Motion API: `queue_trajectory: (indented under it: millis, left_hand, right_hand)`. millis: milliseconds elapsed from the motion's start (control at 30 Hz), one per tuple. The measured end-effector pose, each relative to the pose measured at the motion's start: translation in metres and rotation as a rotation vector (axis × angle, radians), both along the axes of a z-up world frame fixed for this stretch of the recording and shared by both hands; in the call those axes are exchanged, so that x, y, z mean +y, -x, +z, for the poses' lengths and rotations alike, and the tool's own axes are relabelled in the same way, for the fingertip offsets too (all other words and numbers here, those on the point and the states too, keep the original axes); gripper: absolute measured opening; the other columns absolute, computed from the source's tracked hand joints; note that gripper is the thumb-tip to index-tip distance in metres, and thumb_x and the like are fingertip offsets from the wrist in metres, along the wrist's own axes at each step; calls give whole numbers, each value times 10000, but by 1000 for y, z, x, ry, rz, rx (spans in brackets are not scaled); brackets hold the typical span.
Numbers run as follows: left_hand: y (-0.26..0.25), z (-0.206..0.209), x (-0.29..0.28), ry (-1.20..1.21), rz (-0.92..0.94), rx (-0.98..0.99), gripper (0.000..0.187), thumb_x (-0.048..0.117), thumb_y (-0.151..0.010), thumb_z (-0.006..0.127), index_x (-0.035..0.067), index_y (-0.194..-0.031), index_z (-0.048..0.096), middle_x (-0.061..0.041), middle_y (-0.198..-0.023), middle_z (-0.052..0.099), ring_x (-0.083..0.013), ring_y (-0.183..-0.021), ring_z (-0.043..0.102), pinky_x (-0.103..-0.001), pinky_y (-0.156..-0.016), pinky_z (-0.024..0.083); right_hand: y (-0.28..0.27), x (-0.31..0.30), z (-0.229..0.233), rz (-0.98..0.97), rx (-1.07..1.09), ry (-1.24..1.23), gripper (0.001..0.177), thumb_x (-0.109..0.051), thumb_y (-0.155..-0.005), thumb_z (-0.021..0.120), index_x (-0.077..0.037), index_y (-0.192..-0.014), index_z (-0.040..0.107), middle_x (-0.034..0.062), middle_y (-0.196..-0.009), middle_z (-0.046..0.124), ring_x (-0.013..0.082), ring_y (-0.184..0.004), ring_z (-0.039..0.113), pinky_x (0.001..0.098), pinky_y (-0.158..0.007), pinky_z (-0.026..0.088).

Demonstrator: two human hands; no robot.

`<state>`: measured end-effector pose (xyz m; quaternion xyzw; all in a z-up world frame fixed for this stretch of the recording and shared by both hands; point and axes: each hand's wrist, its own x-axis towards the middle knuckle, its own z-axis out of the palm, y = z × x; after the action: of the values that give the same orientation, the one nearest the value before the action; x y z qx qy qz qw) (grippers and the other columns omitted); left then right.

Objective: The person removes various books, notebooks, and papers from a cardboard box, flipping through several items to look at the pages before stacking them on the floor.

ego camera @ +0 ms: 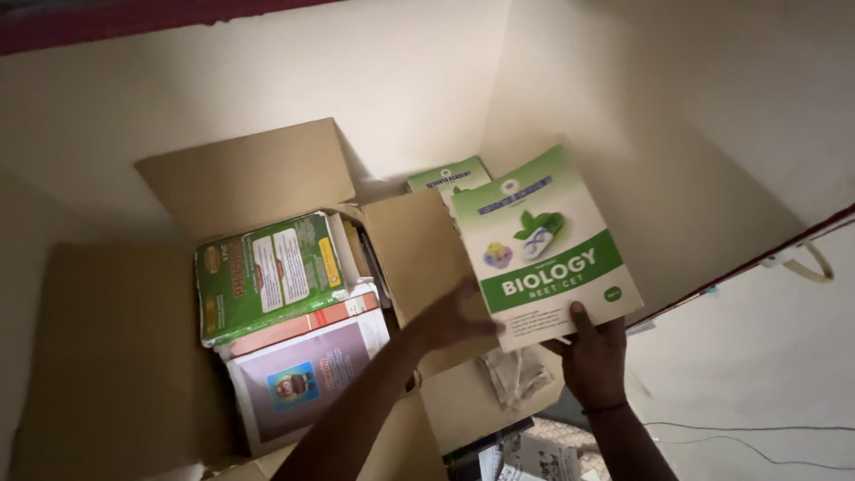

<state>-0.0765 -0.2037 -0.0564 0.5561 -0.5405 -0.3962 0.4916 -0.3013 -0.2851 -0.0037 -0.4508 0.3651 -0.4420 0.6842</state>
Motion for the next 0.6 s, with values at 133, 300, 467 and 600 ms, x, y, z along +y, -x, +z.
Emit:
queue_trajectory:
  millis: [133, 300, 467, 600]
  left_hand:
    - [21, -21, 6, -256, -107, -488, 943, 392, -705, 891, 132, -1501, 458, -155, -1583, 433, -368, -1472, 369, -591, -1209, 303]
    - [36, -55, 12, 187, 45, -1272, 707, 217, -807, 715, 227, -1486, 518, -107, -1599, 436, -378, -1508, 339, -718, -1149, 209]
    - [33, -39, 32, 286, 138, -1121, 734, 97, -775, 628, 127, -1499, 514, -156, -1595, 450, -375, -1516, 354, -675, -1196, 214]
    - [26, -18, 72, 363, 328, -996, 632, 116, -785, 654, 111, -1405, 529, -152, -1540, 474, -416, -1508, 358, -650, -1209, 227]
  right_hand:
    - [-4, -13, 2, -66, 81, 137, 360, -138, -1036, 523, -49, -1368, 414, 169, -1226, 655, 309, -1014, 728, 439, -748, 663]
    - [-12, -27, -3, -58, 111, 203, 377, -148, -1041, 543, -35, -1373, 406, 144, -1208, 652, 265, -997, 730, 418, -739, 664]
    - [-32, -37, -5, -9, 75, 278, 389, -145, -1064, 529, -31, -1419, 417, 137, -1220, 656, 234, -1003, 726, 400, -738, 657]
    - [-54, -54, -3, 9, 86, 217, 397, -124, -1048, 520, -47, -1416, 392, 140, -1208, 658, 247, -984, 733, 421, -715, 667]
